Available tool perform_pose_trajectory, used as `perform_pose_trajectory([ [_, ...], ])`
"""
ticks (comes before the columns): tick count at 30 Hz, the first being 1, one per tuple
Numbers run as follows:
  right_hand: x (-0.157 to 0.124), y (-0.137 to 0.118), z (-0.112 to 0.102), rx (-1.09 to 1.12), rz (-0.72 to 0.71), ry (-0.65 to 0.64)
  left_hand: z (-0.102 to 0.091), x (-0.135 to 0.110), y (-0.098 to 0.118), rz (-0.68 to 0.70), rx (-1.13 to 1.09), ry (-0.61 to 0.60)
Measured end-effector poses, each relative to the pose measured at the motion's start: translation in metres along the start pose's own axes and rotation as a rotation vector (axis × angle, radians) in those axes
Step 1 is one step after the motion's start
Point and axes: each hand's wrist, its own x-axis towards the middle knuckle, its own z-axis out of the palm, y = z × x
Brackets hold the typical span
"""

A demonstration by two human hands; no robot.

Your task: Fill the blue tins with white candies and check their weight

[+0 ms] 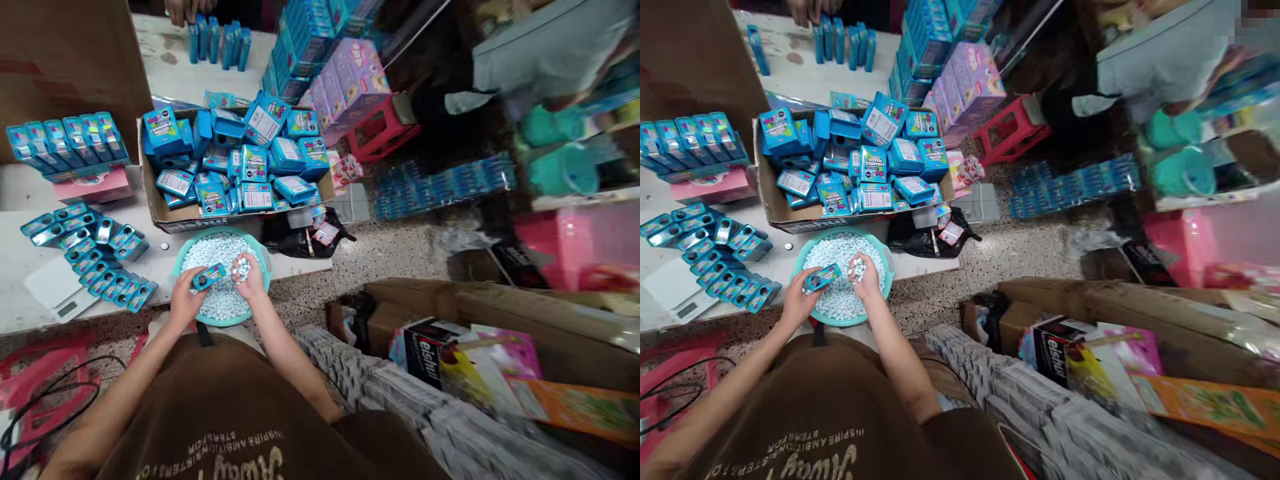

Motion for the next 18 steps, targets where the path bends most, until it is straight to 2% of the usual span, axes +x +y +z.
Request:
perform_pose_trajectory([
  [4, -0.025, -0.002, 0.018, 0.082, -0.096, -0.101, 0.011, 0.002, 0.006, 0.092, 0.021, -0.065],
  [8, -0.037, 0.008, 0.033, 0.078, -0.261, -0.076, 0.021, 0.004, 0.018, 0.143, 0.042, -0.093],
  [11, -0.04, 0.016, 0.036, 0.022, -0.384, -0.089, 0.026, 0.005, 0.022, 0.149, 0.052, -0.093],
  [18, -0.045, 0.019, 0.034, -0.095, -0.54, -0.068, 0.032, 0.005, 0.025, 0.121, 0.022, -0.075],
])
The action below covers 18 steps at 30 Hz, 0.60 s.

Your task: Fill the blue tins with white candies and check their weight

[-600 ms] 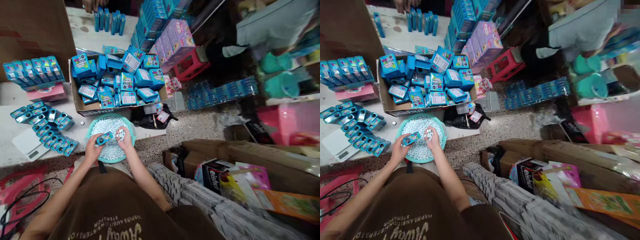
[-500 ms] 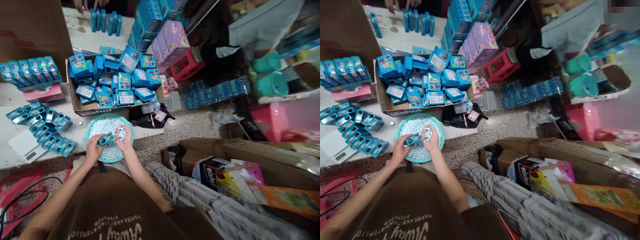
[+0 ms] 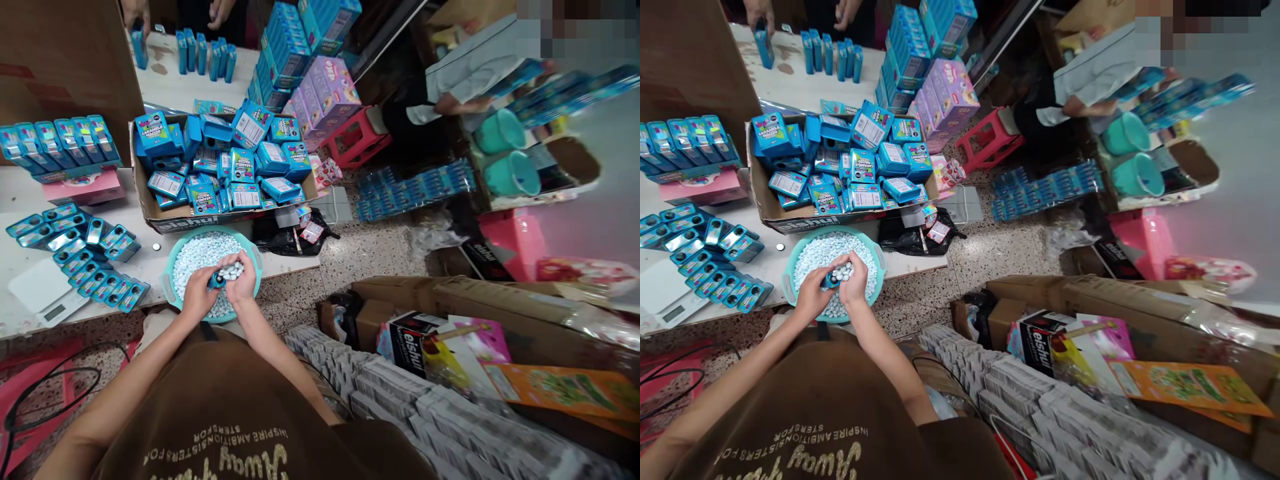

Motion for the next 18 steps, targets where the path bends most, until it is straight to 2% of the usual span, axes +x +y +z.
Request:
perform_pose_trajectory([
  [7, -0.004, 0.001, 0.0, -0.142, -0.091, 0.034, 0.002, 0.0, 0.006, -0.077, -0.021, 0.0],
  [14, -0.006, 0.0, 0.0, -0.11, -0.105, 0.002, 0.001, -0.001, 0.009, -0.081, -0.02, 0.023],
  [18, -0.008, 0.0, 0.001, -0.096, -0.153, 0.033, 0.001, -0.001, 0.012, -0.057, -0.023, 0.019],
])
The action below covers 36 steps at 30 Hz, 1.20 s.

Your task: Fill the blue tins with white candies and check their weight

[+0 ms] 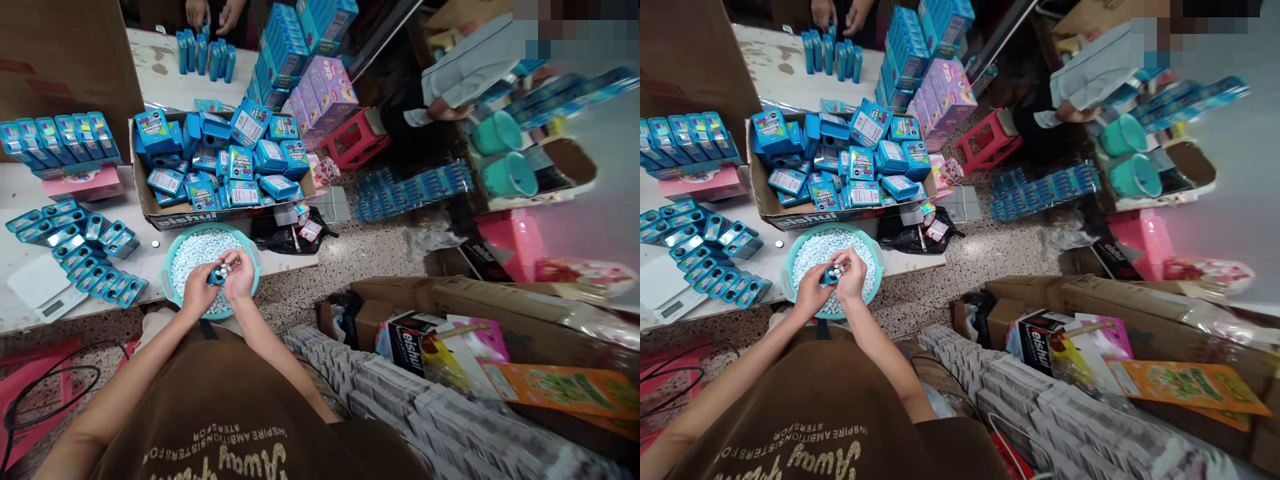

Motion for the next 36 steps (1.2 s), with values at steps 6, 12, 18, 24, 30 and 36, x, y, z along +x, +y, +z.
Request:
perform_pose_trajectory([
  [6, -0.003, 0.0, 0.002, -0.048, -0.042, 0.025, 0.003, -0.001, 0.004, -0.024, -0.052, 0.019],
  [12, 0.002, -0.003, 0.002, 0.017, 0.037, 0.037, 0.01, -0.002, 0.003, -0.038, -0.088, -0.001],
  [18, 0.028, -0.011, -0.023, 0.011, 0.013, 0.076, 0.007, -0.006, -0.003, -0.091, -0.187, 0.016],
  [24, 0.071, 0.037, -0.086, -0.688, 0.016, -0.035, -0.013, -0.014, -0.012, -0.19, -0.209, 0.073],
  [30, 0.069, 0.089, -0.099, -1.446, -0.169, -0.272, -0.026, -0.018, -0.014, -0.201, -0.221, 0.103],
  [36, 0.057, 0.093, -0.09, -1.603, -0.044, -0.513, -0.03, -0.017, -0.014, -0.234, -0.237, 0.138],
])
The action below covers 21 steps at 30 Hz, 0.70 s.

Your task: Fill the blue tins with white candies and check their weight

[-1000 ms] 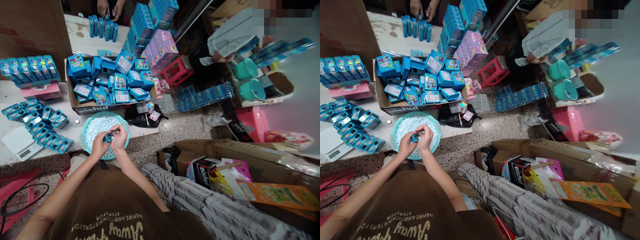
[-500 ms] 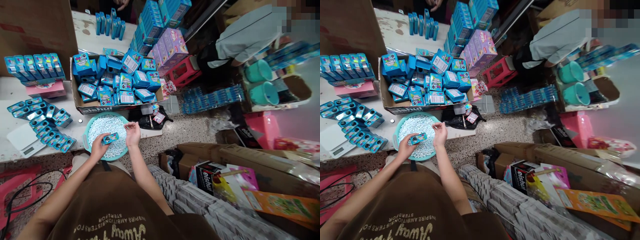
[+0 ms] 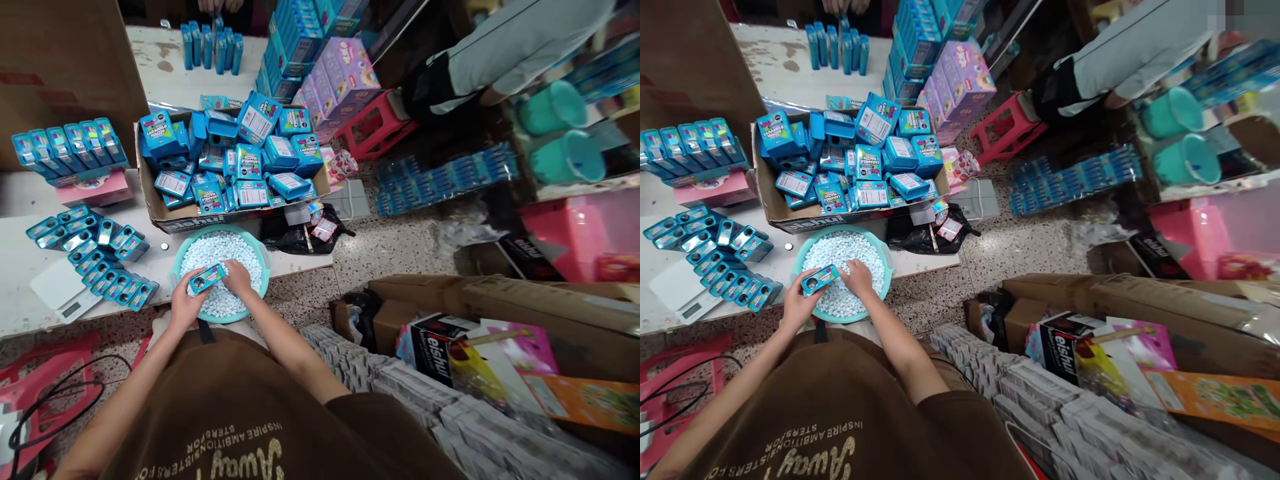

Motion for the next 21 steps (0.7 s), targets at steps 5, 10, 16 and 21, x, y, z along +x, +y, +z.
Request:
perform_pose_trajectory([
  [5, 0.014, 0.0, -0.004, 0.465, 0.2, -0.085, 0.0, 0.004, -0.003, -0.025, -0.027, 0.045],
  [10, 0.012, -0.009, -0.021, 1.141, 0.404, -0.16, -0.006, 0.007, -0.011, -0.016, 0.025, 0.055],
  [16, -0.012, -0.034, -0.07, 1.872, 0.425, -0.181, -0.004, 0.004, -0.016, 0.095, 0.142, -0.046],
  [21, -0.03, -0.07, -0.089, 1.923, 0.305, 0.067, 0.008, 0.001, -0.014, 0.216, 0.225, -0.169],
])
